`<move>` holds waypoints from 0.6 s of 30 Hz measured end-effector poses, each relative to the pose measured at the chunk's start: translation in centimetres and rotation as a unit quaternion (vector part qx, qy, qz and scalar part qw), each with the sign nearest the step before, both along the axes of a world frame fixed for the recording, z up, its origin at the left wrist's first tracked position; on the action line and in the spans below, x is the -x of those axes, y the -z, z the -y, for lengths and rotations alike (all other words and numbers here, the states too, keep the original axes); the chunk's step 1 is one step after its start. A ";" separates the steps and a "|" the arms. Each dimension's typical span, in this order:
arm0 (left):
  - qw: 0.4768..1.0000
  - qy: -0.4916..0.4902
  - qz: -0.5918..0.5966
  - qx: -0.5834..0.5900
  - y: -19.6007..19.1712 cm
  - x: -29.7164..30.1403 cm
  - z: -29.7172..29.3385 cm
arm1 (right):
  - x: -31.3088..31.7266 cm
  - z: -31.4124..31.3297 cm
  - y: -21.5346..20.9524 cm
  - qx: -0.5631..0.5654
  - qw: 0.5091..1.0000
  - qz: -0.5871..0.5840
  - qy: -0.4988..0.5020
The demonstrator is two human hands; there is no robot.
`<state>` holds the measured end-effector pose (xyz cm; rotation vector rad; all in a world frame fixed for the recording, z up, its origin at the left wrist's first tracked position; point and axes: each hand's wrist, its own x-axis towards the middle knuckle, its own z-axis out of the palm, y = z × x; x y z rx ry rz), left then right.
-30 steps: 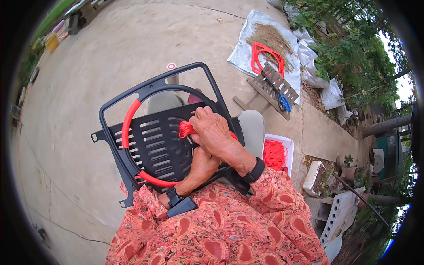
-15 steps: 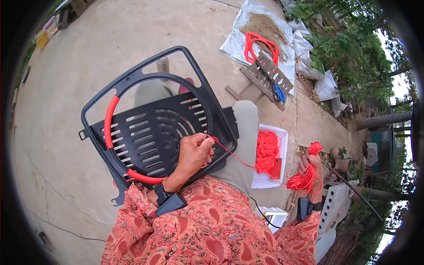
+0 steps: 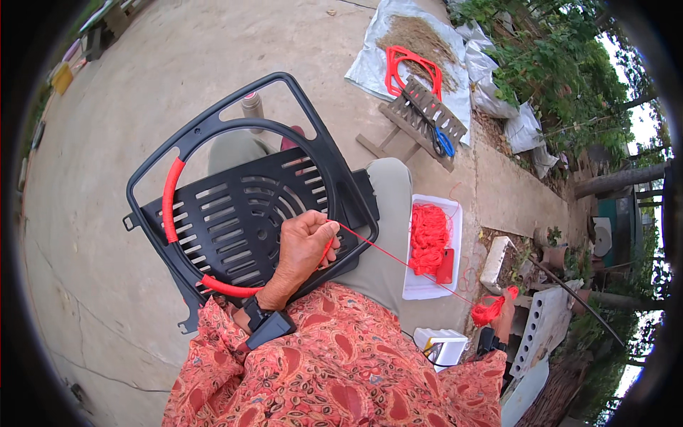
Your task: Wrapping red rope around a black plastic furniture frame for manufacturing.
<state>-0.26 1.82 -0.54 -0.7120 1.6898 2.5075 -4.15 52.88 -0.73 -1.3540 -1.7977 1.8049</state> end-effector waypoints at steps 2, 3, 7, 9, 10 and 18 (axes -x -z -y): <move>1.000 0.012 -0.006 -0.003 -0.1 0.3 -0.3 | 1.0 -0.1 0.7 0.001 0.995 -0.013 -0.095; 1.000 0.019 -0.010 -0.007 -0.2 0.5 -0.6 | 2.0 -0.1 0.6 0.000 0.981 -0.022 -0.193; 1.000 0.008 -0.014 0.000 -0.1 -0.3 -0.4 | 4.2 17.1 -4.7 -0.087 0.838 -0.011 -0.538; 1.000 0.005 -0.018 -0.001 0.0 -0.3 -0.6 | 4.8 21.0 -4.9 -0.105 0.740 0.010 -0.664; 1.000 0.004 -0.018 -0.002 0.1 -0.3 -0.6 | 4.0 24.8 -7.1 -0.093 0.718 -0.009 -0.690; 0.999 -0.028 -0.018 0.031 0.1 -0.3 -0.6 | 3.2 33.2 -9.0 -0.250 0.668 -0.132 -0.688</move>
